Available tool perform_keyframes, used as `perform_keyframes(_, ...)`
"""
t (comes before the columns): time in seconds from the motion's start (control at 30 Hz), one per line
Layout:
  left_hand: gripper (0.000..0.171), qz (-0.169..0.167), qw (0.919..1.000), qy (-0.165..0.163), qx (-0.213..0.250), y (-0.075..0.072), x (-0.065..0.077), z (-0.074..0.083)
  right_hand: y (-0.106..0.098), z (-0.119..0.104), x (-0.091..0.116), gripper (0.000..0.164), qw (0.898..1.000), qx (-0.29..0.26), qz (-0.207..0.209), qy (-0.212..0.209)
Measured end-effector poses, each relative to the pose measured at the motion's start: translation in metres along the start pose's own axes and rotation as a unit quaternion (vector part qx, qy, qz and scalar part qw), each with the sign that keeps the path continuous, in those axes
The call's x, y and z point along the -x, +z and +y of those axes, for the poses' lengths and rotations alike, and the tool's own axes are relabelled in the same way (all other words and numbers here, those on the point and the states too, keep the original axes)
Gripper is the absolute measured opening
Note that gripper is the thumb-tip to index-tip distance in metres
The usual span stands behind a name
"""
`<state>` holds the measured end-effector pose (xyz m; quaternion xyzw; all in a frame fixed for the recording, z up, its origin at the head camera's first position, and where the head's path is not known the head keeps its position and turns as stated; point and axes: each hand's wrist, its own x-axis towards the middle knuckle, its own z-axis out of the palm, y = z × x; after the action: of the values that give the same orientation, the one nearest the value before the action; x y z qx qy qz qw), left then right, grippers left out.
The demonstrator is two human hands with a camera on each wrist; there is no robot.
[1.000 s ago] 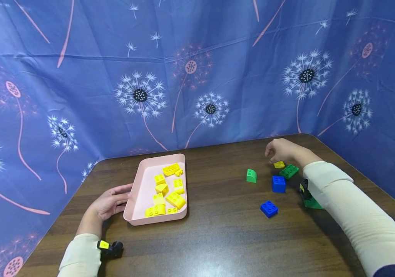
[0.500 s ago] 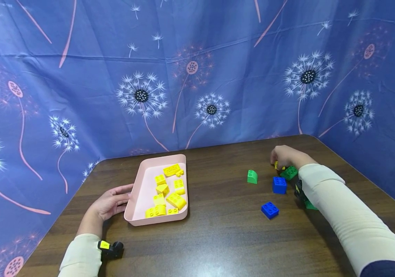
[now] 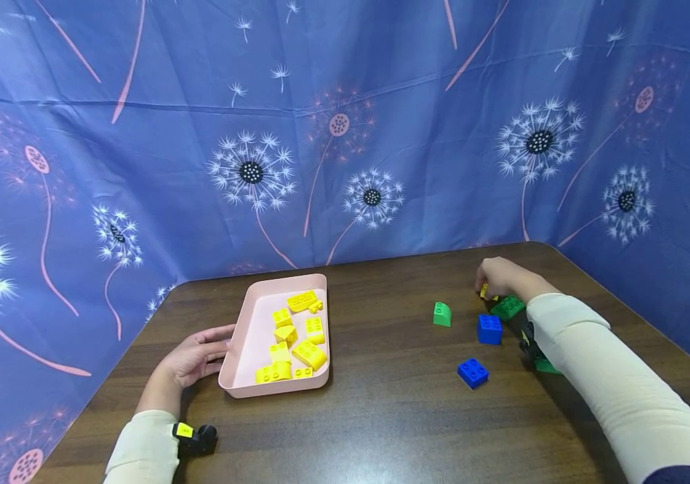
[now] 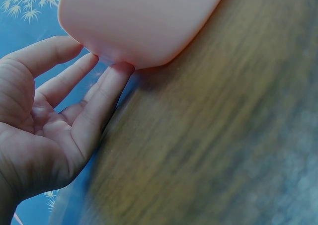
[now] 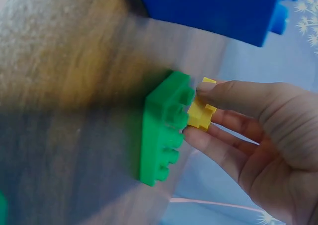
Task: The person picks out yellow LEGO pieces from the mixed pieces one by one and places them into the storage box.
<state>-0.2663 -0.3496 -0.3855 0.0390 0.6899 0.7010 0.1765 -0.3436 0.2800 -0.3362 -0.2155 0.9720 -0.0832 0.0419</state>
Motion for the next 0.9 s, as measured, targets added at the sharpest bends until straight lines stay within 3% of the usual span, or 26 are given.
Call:
perform_keyframes(0.37, 0.057, 0.017, 0.9998, -0.005, -0.010, 0.000, -0.003, 0.002, -0.021, -0.023, 0.005, 0.015, 1.000, -0.005, 0.019, -0.022)
perform_keyframes(0.7, 0.057, 0.021, 0.9997, -0.007, -0.011, 0.000, -0.003, 0.001, -0.034, -0.058, 0.004, 0.011, 0.993, 0.010, 0.069, -0.099)
perform_keyframes(0.9, 0.056, 0.022, 0.9997, -0.011, -0.005, 0.000, -0.002, 0.000, -0.036, -0.083, -0.002, 0.009, 0.990, 0.008, 0.067, -0.128)
